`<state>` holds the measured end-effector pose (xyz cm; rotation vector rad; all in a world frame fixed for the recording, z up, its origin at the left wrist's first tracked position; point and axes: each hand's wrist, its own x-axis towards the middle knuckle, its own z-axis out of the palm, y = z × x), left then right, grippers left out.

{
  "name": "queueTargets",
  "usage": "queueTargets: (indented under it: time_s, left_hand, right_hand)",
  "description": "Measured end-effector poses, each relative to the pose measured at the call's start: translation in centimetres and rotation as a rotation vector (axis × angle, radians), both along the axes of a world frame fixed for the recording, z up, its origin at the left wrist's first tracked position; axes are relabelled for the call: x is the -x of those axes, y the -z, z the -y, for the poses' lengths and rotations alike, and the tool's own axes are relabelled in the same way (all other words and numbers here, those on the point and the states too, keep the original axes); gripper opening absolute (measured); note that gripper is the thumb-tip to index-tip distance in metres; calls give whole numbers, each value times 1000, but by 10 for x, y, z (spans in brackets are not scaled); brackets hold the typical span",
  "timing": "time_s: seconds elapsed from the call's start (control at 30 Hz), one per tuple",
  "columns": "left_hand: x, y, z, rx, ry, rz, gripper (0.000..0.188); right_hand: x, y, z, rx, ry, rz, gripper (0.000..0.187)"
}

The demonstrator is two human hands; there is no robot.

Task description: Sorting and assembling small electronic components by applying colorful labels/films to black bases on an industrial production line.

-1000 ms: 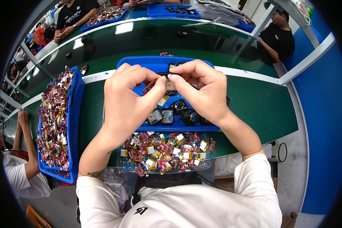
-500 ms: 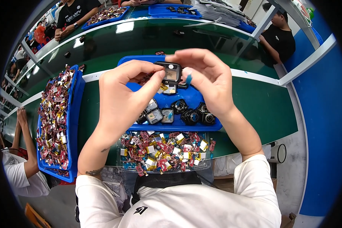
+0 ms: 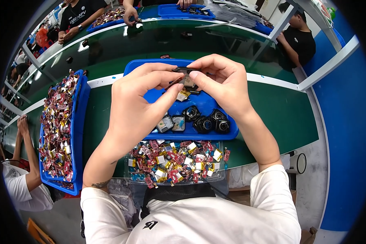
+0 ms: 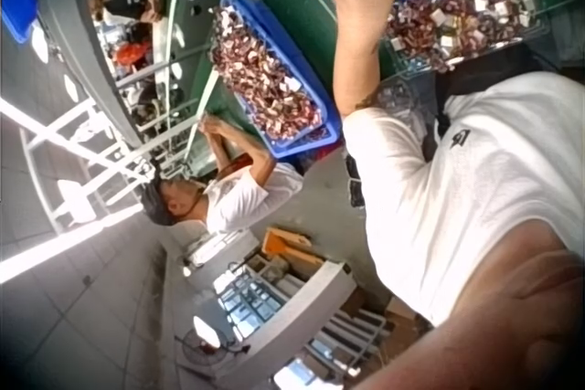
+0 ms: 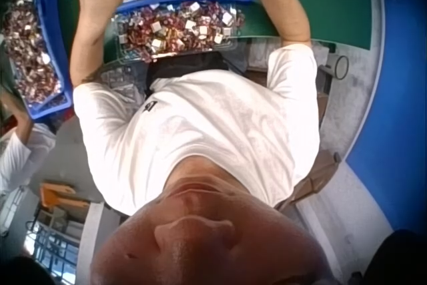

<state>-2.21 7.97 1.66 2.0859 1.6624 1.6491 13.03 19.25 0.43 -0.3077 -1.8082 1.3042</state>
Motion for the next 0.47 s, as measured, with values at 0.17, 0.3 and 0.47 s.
queueTargets:
  time_s: [0.17, 0.3, 0.47]
  left_hand:
    - [0, 0, 2, -38, -19, 5, 12]
    - [1, -3, 4, 34, -64, 26, 9]
    - [2, -1, 4, 161, 46, 184, 8]
  right_hand:
    - [-1, -1, 2, 33, 24, 44, 16]
    - [1, 0, 2, 111, -49, 14, 16]
    - [2, 2, 1, 145, -66, 6, 17]
